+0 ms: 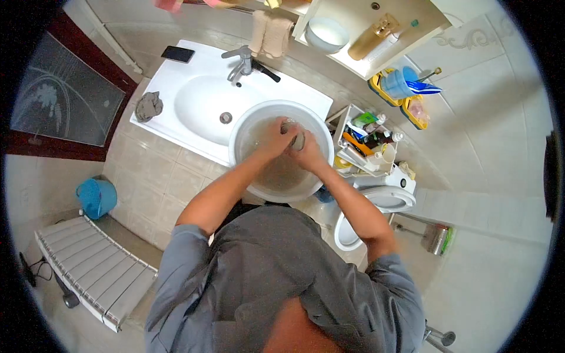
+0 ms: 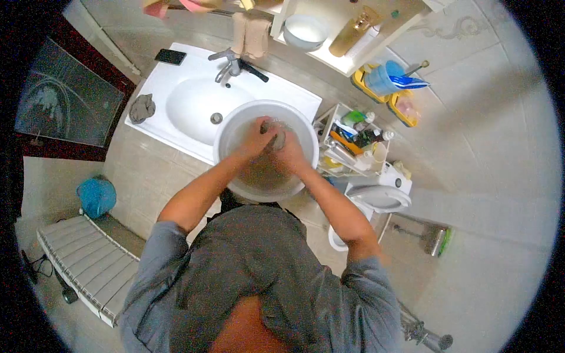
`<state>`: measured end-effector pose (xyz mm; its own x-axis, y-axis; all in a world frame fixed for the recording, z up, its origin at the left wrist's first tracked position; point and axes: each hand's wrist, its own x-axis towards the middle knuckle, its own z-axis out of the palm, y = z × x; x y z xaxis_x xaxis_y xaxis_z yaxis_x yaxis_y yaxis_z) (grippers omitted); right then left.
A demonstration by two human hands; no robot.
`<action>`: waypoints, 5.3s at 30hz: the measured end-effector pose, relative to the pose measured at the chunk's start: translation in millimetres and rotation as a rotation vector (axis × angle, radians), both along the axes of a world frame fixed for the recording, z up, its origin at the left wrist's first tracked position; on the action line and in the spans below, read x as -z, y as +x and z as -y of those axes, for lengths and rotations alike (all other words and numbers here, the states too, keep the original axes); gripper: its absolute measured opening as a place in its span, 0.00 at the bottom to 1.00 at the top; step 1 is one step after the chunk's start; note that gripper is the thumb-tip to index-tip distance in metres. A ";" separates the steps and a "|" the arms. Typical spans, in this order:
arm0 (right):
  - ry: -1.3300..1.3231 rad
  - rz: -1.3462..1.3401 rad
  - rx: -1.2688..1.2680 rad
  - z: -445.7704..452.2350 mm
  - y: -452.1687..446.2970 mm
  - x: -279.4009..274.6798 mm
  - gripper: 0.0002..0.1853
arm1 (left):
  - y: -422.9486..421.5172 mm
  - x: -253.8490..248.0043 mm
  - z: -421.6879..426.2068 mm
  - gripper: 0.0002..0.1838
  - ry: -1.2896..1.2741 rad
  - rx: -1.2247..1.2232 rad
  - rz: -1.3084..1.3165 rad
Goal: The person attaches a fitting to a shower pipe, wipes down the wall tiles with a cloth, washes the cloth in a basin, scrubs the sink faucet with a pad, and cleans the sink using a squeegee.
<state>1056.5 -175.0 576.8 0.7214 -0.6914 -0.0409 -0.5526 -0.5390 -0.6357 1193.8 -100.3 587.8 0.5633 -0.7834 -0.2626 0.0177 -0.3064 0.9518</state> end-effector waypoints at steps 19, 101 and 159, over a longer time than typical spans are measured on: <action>1.054 0.533 -0.052 43.0 21.9 -51.5 0.34 | -7.6 -48.8 -14.2 0.25 -0.617 -0.090 -1.201; -1.424 0.311 -0.695 233.9 311.8 30.3 0.27 | -172.3 291.6 -302.8 0.08 0.306 -1.081 -0.720; -1.164 -0.325 -0.802 220.6 221.6 108.2 0.19 | 184.5 154.6 -132.5 0.11 0.318 -0.355 1.087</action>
<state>1278.1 -395.6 468.6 0.9912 0.1316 0.0173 0.1088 -0.8804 0.4615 1378.3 32.3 433.2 0.7838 -0.5242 0.3330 -0.6209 -0.6727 0.4025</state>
